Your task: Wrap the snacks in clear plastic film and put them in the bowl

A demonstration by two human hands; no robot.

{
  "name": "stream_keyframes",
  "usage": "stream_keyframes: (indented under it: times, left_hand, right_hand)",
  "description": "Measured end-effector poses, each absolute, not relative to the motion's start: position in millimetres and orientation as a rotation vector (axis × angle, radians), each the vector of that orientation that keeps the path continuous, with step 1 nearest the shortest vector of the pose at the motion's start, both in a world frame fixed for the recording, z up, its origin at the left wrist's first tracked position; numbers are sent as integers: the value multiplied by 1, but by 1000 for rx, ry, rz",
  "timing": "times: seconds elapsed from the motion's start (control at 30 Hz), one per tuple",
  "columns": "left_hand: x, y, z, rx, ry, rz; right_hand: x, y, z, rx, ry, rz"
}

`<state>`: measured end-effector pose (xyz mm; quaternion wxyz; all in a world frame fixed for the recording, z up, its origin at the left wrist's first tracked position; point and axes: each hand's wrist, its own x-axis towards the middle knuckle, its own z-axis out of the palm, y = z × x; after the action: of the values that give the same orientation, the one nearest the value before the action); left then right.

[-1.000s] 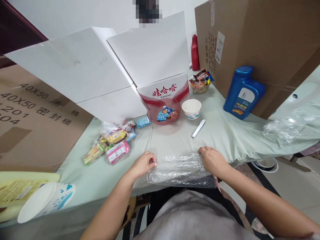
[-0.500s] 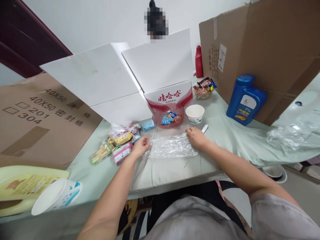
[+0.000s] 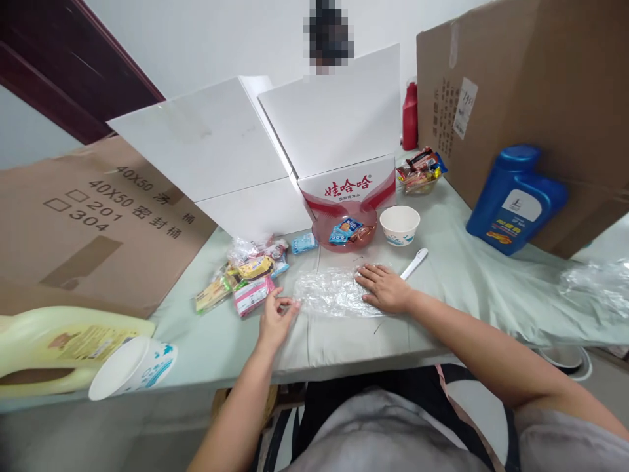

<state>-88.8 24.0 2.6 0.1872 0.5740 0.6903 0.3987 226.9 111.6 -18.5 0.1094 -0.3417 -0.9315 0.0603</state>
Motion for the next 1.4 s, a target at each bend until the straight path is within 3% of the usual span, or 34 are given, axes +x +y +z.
stream_keyframes:
  times: [0.23,0.47,0.63,0.77,0.87,1.13,1.23,1.4]
  left_hand:
    - [-90,16,-7,1573,1605,1207]
    - [-125,11,7,1754,1733,754]
    - [-102,19,30,2056,2023,972]
    - [-54,32,27,2426,1548,535]
    - [-37,38,9,2416,1640,205]
    - [-45,37,-12,2421,1757,129]
    - [-42,35,-4,2467,1788,174]
    - [-46,26,16,2636,1803,436]
  right_hand:
    - [230,110,-17,-996,-2716,157]
    - [229,108,-16,-999,-2711,156]
    - [229,109,-18,-987,-2691,172]
    - [228,108,-17,-1001,-2711,152]
    - [227,106,-14,-1006,-2732,162]
    - [258,116,-1,-1276,-2488,119]
    - [272,120,8,-1143,-2331,288]
    - [272,116,14,-768,-2415,844]
